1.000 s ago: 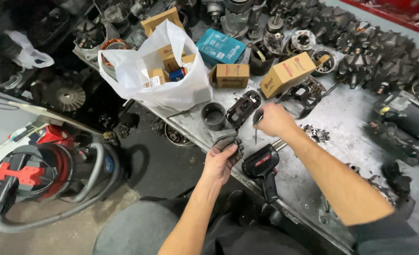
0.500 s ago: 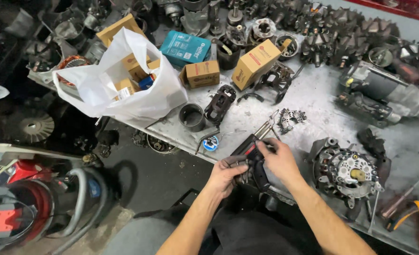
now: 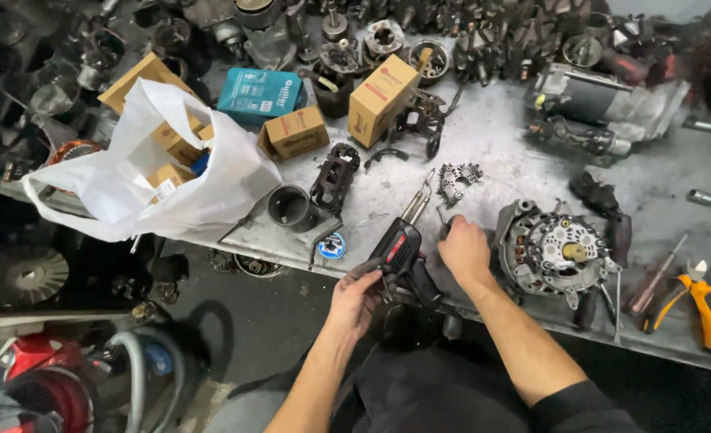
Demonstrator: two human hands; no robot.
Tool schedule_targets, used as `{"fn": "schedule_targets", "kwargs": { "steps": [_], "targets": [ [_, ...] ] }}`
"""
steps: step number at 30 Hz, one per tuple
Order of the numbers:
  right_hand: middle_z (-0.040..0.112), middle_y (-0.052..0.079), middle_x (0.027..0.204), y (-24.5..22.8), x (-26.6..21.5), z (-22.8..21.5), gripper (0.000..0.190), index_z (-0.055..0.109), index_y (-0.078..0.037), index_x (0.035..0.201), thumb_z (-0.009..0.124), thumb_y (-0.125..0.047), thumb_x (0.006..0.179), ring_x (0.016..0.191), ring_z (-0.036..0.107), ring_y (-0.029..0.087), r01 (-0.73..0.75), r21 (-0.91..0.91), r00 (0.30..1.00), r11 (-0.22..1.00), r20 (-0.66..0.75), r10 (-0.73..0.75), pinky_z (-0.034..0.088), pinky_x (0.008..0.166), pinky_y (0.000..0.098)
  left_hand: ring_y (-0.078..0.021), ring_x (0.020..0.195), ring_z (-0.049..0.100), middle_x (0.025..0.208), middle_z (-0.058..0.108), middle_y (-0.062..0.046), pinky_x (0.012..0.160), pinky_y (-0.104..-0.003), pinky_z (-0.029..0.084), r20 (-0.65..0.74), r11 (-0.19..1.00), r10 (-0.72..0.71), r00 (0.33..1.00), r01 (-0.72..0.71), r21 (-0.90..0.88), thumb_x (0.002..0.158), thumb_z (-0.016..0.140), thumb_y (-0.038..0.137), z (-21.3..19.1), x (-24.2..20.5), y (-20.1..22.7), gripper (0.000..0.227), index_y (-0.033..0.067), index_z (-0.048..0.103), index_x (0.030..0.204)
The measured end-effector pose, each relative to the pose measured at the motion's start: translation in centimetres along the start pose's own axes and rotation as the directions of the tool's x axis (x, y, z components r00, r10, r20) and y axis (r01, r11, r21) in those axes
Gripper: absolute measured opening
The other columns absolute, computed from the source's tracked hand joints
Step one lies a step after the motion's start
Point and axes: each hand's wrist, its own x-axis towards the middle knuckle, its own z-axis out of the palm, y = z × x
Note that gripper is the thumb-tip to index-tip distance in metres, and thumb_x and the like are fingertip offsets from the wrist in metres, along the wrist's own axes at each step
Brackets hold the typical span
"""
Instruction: The person uses a heat gun on an alternator, then uses a screwdriver to loosen and remove a component from the alternator housing. The person continues to manipulate the alternator and its parts on the workbench.
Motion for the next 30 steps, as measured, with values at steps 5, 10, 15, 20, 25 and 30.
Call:
{"fn": "schedule_targets", "kwargs": {
  "steps": [5,10,15,20,25,30],
  "targets": [
    [0.069,0.028,0.103,-0.1,-4.2,-2.6,0.035,0.064,0.0,0.106,0.074,-0.016,0.077,0.096,0.068,0.048,-0.045,0.008,0.995,0.999,0.094,0.044,0.057,0.084,0.0547,-0.0253,0.087,0.072,0.101,0.074,-0.014,0.079,-0.039,0.06,0.002,0.999,-0.016,1.0,0.016,-0.035,0.091,0.065,0.004,-0.4,1.2,-0.1,0.03,-0.0031,0.063,0.12],
    [0.067,0.028,0.107,1.6,-6.7,-2.3,0.038,0.062,0.001,0.108,0.074,-0.015,0.076,0.095,0.068,0.047,-0.052,0.033,0.997,0.998,0.063,0.05,0.056,0.083,0.0534,-0.0235,0.088,0.074,0.104,0.075,-0.012,0.079,-0.036,0.06,-0.009,1.0,-0.021,1.0,0.021,0.008,0.09,0.064,0.005,2.3,2.4,-0.4,0.031,0.0005,0.064,0.121],
    [0.075,0.022,0.095,3.5,-12.5,-3.3,0.029,0.066,-0.002,0.102,0.077,-0.023,0.086,0.092,0.071,0.04,-0.11,0.543,0.993,0.832,0.029,0.112,0.056,0.078,0.0455,-0.0174,0.075,0.067,0.091,0.074,-0.008,0.066,-0.033,0.054,0.134,0.974,-0.015,0.991,-0.016,0.227,0.098,0.071,0.013,4.0,4.5,-2.6,0.025,-0.0011,0.064,0.117],
    [0.063,0.001,0.076,7.3,-20.4,-6.1,0.027,0.067,-0.01,0.112,0.077,-0.012,0.087,0.057,0.046,0.011,-0.408,0.891,0.913,0.198,0.392,0.114,0.032,0.05,0.0285,-0.0115,0.075,0.063,0.092,0.078,-0.007,0.066,-0.026,0.048,0.285,0.777,0.085,0.955,-0.243,0.581,0.095,0.074,0.013,9.1,3.5,-4.1,0.021,-0.0025,0.071,0.11],
    [0.061,-0.002,0.071,12.2,-24.8,-4.3,0.031,0.069,-0.011,0.119,0.069,-0.009,0.088,0.047,0.033,0.005,-0.567,0.813,0.806,-0.131,0.581,0.112,0.021,0.042,0.0244,-0.0139,0.081,0.067,0.093,0.076,-0.008,0.069,-0.028,0.053,0.534,0.477,0.205,0.82,-0.56,0.677,0.08,0.085,0.006,15.5,1.1,-5.0,0.021,0.0007,0.078,0.099],
    [0.048,-0.004,0.065,14.5,-25.7,-2.2,0.019,0.069,0.0,0.112,0.067,-0.007,0.094,0.047,0.033,0.005,-0.437,0.853,0.869,-0.285,0.483,0.112,0.022,0.042,0.0243,-0.0255,0.088,0.075,0.099,0.077,-0.012,0.077,-0.033,0.059,0.762,0.137,0.219,0.609,-0.793,0.594,0.085,0.083,0.017,18.2,1.6,-5.5,0.021,0.0094,0.078,0.104]
  ]
}}
